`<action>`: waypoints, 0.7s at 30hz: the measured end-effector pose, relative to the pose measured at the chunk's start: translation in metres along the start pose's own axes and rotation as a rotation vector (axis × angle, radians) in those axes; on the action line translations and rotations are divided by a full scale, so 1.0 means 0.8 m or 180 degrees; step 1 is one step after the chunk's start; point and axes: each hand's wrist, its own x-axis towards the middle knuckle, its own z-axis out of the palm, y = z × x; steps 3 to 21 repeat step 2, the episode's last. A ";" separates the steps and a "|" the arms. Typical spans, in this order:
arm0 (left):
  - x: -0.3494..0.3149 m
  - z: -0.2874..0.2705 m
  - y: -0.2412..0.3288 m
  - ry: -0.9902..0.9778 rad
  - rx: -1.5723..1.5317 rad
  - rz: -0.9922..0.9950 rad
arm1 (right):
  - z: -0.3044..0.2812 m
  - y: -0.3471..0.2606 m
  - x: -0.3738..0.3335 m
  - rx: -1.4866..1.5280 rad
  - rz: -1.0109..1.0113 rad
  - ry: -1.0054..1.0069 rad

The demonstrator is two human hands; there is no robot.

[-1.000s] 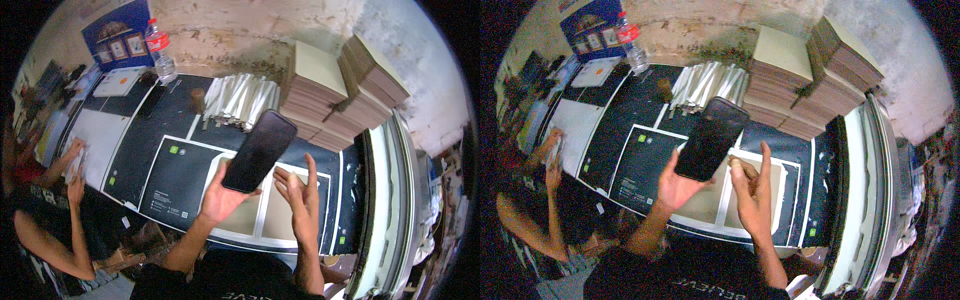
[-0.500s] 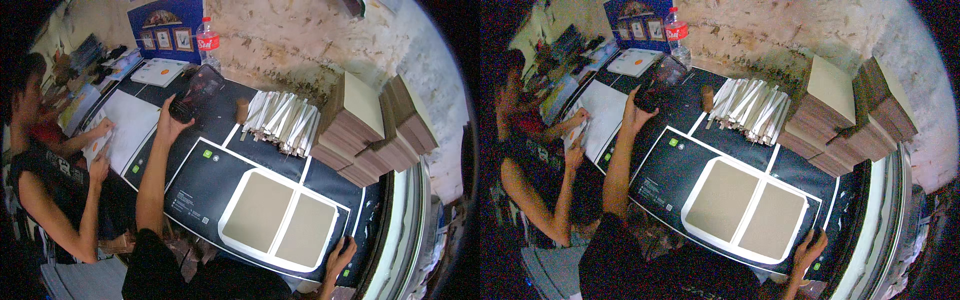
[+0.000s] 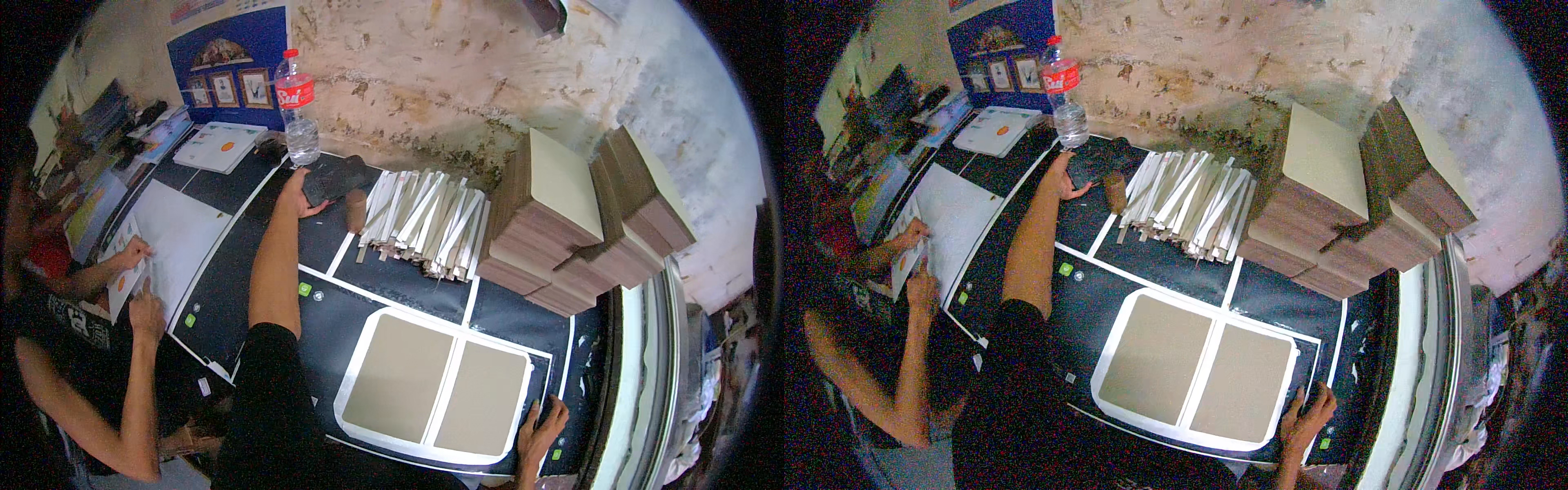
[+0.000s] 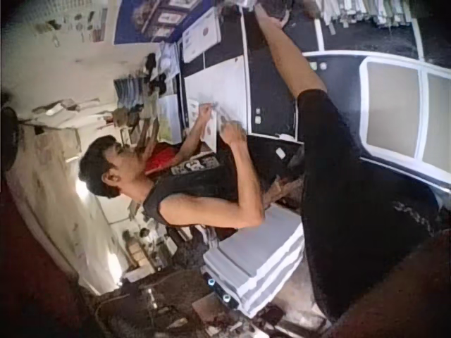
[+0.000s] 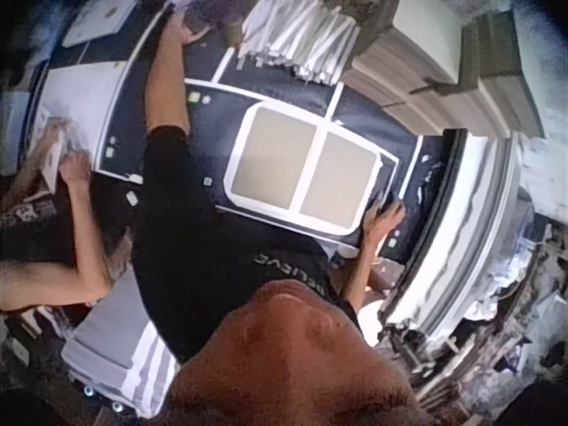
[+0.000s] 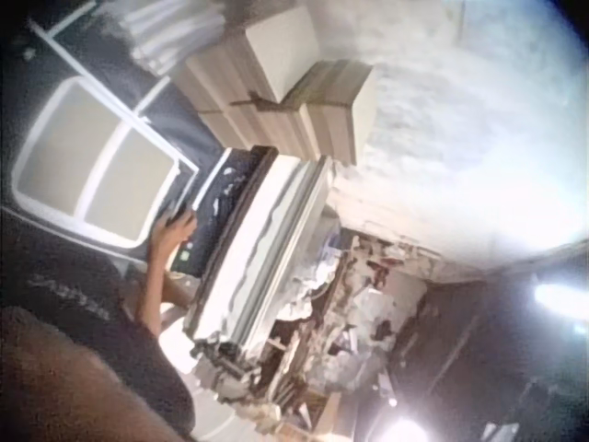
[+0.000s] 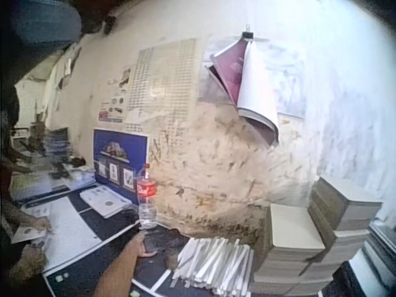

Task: The person aligns cardboard sheets onto a base template, applies adhesive strips to the center, and presses them down. The person then transfers the assembly to a roller press machine to secure the layers together.

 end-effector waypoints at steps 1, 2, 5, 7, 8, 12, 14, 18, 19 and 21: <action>0.010 0.000 0.001 -0.0074 -0.0105 0.0014 | -0.001 -0.001 0.000 -0.0025 -0.0003 -0.0009; 0.018 -0.004 0.003 -0.0132 -0.0202 0.0023 | 0.000 -0.001 -0.001 -0.0032 0.0016 -0.0003; 0.018 -0.004 0.003 -0.0132 -0.0202 0.0023 | 0.000 -0.001 -0.001 -0.0032 0.0016 -0.0003; 0.018 -0.004 0.003 -0.0132 -0.0202 0.0023 | 0.000 -0.001 -0.001 -0.0032 0.0016 -0.0003; 0.018 -0.004 0.003 -0.0132 -0.0202 0.0023 | 0.000 -0.001 -0.001 -0.0032 0.0016 -0.0003; 0.018 -0.004 0.003 -0.0132 -0.0202 0.0023 | 0.000 -0.001 -0.001 -0.0032 0.0016 -0.0003; 0.018 -0.004 0.003 -0.0132 -0.0202 0.0023 | 0.000 -0.001 -0.001 -0.0032 0.0016 -0.0003; 0.018 -0.004 0.003 -0.0132 -0.0202 0.0023 | 0.000 -0.001 -0.001 -0.0032 0.0016 -0.0003; 0.018 -0.004 0.003 -0.0132 -0.0202 0.0023 | 0.000 -0.001 -0.001 -0.0032 0.0016 -0.0003; 0.018 -0.004 0.003 -0.0132 -0.0202 0.0023 | 0.000 -0.001 -0.001 -0.0032 0.0016 -0.0003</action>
